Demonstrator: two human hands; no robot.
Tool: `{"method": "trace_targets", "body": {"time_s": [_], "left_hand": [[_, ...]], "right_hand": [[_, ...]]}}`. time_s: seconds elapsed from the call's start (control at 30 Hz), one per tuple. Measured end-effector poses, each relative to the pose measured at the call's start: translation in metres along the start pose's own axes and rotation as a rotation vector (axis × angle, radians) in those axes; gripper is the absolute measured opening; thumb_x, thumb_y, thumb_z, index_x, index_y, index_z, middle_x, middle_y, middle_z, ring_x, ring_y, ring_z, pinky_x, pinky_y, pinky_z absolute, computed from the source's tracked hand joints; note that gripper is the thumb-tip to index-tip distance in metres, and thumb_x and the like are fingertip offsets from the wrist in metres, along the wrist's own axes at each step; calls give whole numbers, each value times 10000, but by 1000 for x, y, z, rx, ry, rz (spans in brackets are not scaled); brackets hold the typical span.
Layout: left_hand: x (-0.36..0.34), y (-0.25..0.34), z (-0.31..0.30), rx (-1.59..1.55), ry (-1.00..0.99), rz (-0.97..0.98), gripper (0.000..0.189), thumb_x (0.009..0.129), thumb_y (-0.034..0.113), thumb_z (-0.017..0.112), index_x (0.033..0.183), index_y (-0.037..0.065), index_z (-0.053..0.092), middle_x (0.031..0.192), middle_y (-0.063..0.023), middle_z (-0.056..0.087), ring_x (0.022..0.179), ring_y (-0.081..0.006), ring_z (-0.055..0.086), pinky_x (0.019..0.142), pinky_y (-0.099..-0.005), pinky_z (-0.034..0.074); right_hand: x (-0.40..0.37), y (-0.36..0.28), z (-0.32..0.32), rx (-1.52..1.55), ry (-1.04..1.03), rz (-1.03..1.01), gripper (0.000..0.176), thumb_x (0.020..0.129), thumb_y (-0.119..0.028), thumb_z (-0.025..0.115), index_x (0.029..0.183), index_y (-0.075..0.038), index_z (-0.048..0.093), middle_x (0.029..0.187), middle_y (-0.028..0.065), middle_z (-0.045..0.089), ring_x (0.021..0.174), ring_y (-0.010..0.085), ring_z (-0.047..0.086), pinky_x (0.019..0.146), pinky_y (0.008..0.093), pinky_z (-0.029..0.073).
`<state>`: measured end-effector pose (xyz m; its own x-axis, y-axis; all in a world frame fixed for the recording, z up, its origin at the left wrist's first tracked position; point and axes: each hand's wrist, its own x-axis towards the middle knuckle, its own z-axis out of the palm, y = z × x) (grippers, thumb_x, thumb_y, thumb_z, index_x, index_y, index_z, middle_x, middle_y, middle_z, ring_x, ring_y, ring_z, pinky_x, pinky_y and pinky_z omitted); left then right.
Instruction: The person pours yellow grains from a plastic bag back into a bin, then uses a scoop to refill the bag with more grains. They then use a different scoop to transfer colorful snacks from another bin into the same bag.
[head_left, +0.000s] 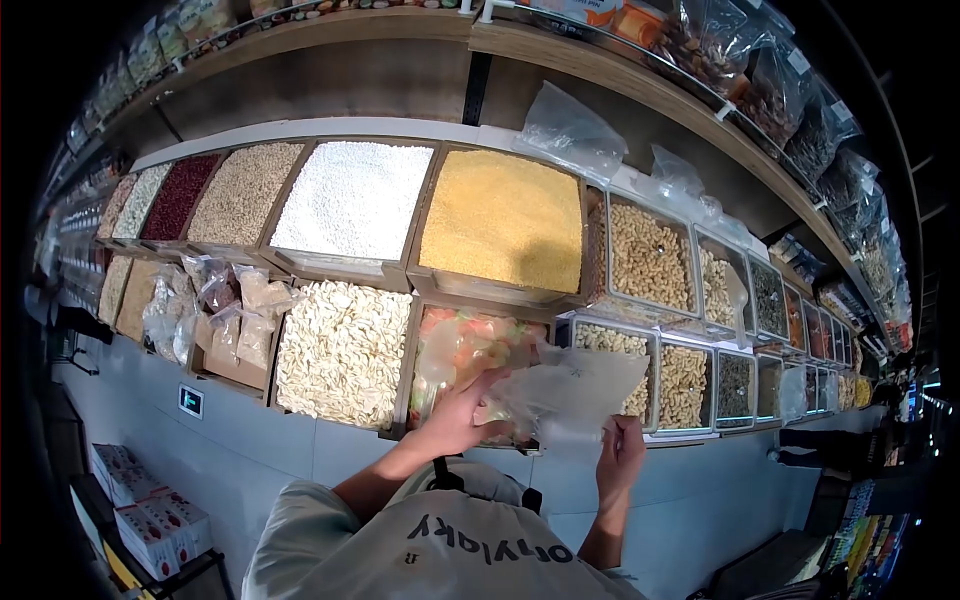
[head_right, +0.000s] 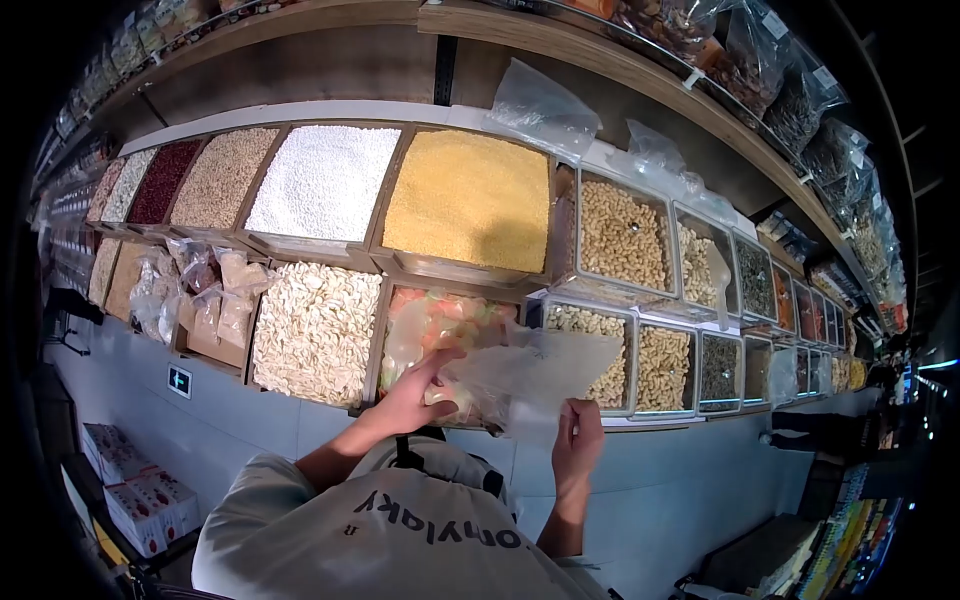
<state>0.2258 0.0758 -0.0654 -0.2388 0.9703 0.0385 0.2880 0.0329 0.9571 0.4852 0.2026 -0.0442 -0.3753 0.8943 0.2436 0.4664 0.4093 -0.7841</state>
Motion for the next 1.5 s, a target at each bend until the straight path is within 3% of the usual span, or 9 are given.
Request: {"method": "trace_targets", "body": {"time_s": [0.2,0.57,0.67,1.0,1.1,1.17,1.3,1.37,1.5], "left_hand": [[2,-66,50,-44,85,-20,395,875,38,689,1254,-3,586,1110,-180,682,960,-338,690,817,-382,549],[5,-71,60,-1398,217,-505,193,1009,28,566,1194,-14,606,1091,-127,687,989,-246,696,885,-369,578],[2,-67,63,-1326,155,-589,177,1009,38,580,1172,-21,612,1108,-130,686,985,-244,698,880,-368,582],[-9,-100,63,-1145,-225,-550,162,988,108,641,1107,1,668,920,-40,656,785,-152,628,664,-255,494],[-7,-85,48,-529,-468,-461,147,969,144,677,1017,8,706,840,-13,653,782,-128,604,698,-244,477],[-6,-80,45,-106,-524,-317,181,947,204,706,950,24,724,789,5,637,730,-114,552,653,-265,437],[-9,-113,55,-137,-495,-315,212,960,232,690,1012,29,718,789,-3,628,715,-107,562,658,-301,460],[-12,-122,52,-963,-150,-699,276,978,285,669,1091,34,686,856,-16,659,731,-163,618,652,-341,483],[-7,-125,32,-1635,-136,-687,128,995,203,637,1059,93,647,916,-35,677,821,-188,668,742,-348,529]], "right_hand": [[-12,-16,19,54,-14,-110,46,954,44,578,981,9,592,839,66,526,699,122,460,621,252,400],[-69,110,47,-210,-181,218,92,962,-66,638,930,7,591,768,76,593,680,189,583,610,317,483],[-65,134,56,195,4,547,107,1015,-81,566,940,-8,545,790,53,581,697,163,568,644,299,493],[-41,157,65,215,302,371,151,1067,-141,470,953,-41,475,912,45,523,814,119,513,740,299,492],[-35,161,65,633,414,552,165,1063,-174,483,945,-60,503,857,36,523,765,124,499,706,282,469],[-32,181,54,1382,116,819,192,1063,-154,450,931,-74,564,809,20,553,730,140,538,655,304,489],[-21,193,40,1572,196,1232,179,1043,-165,505,928,-82,614,795,10,611,675,145,574,565,286,483],[-23,197,32,1903,-339,965,146,1029,-198,560,910,-121,597,671,-42,565,555,98,547,500,261,453],[-34,183,23,1505,-164,1039,141,988,-207,638,1062,-99,690,906,-4,702,762,137,660,580,281,521]]}}
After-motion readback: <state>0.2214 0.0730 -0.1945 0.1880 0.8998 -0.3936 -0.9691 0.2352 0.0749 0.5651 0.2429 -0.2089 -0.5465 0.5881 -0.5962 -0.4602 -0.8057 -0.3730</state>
